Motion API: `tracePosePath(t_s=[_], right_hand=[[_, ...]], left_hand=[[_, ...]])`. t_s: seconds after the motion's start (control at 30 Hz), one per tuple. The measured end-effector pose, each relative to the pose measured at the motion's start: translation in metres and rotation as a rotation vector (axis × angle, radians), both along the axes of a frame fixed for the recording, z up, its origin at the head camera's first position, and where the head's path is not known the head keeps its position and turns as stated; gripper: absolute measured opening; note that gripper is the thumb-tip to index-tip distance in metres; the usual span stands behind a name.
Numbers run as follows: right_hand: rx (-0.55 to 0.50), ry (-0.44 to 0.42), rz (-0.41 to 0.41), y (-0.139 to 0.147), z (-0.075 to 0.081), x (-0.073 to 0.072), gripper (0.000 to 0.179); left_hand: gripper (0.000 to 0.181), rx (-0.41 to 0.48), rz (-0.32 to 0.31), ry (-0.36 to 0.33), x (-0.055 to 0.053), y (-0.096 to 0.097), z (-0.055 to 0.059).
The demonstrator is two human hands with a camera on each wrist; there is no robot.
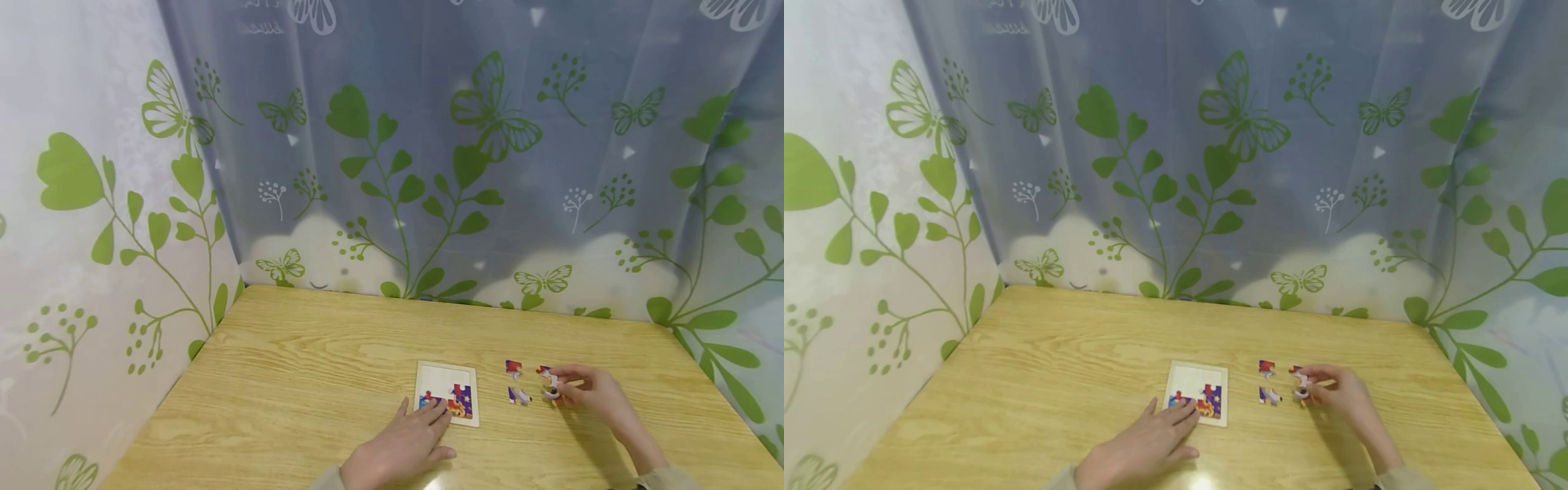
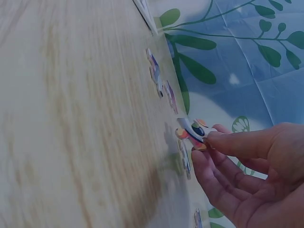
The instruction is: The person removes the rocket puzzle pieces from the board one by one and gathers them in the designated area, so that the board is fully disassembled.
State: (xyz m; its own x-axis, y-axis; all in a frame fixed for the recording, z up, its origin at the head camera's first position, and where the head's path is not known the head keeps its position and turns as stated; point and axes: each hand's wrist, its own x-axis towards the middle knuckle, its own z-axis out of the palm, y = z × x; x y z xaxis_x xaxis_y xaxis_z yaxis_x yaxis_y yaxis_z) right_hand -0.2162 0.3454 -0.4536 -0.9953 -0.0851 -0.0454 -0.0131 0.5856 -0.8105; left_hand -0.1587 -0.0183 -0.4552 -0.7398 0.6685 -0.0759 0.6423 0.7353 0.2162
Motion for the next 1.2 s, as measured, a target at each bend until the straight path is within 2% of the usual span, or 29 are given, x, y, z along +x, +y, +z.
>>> tracePosePath(t_s=[0.23, 0.57, 0.8, 0.97, 1.2], right_hand=[[0.005, -0.043, 0.042, 0.007, -0.0082, -0.002, 0.039], [0.18, 0.008, 0.097, 0.0086, -0.0092, -0.0075, 0.039], [0.203, -0.032, 0.08, 0.0079, -0.0089, -0.0091, 0.038], [0.211, -0.025, 0.089, 0.0062, -0.0075, -0.0082, 0.036], [0.181, -0.034, 0.017, 0.0018, -0.0049, -0.0042, 0.033]], left_hand=[[0.065, -0.002, 0.005, -0.007, 0.0001, 0.0003, 0.0009], [0.065, 0.005, 0.004, -0.036, -0.0003, 0.0, 0.0007], [0.065, 0.005, -0.004, -0.028, -0.0004, 0.0, 0.0011], [0.066, 0.004, -0.002, -0.01, -0.0006, 0.0002, -0.0002], [0.066, 0.003, -0.002, -0.013, -0.0012, -0.0001, -0.001]])
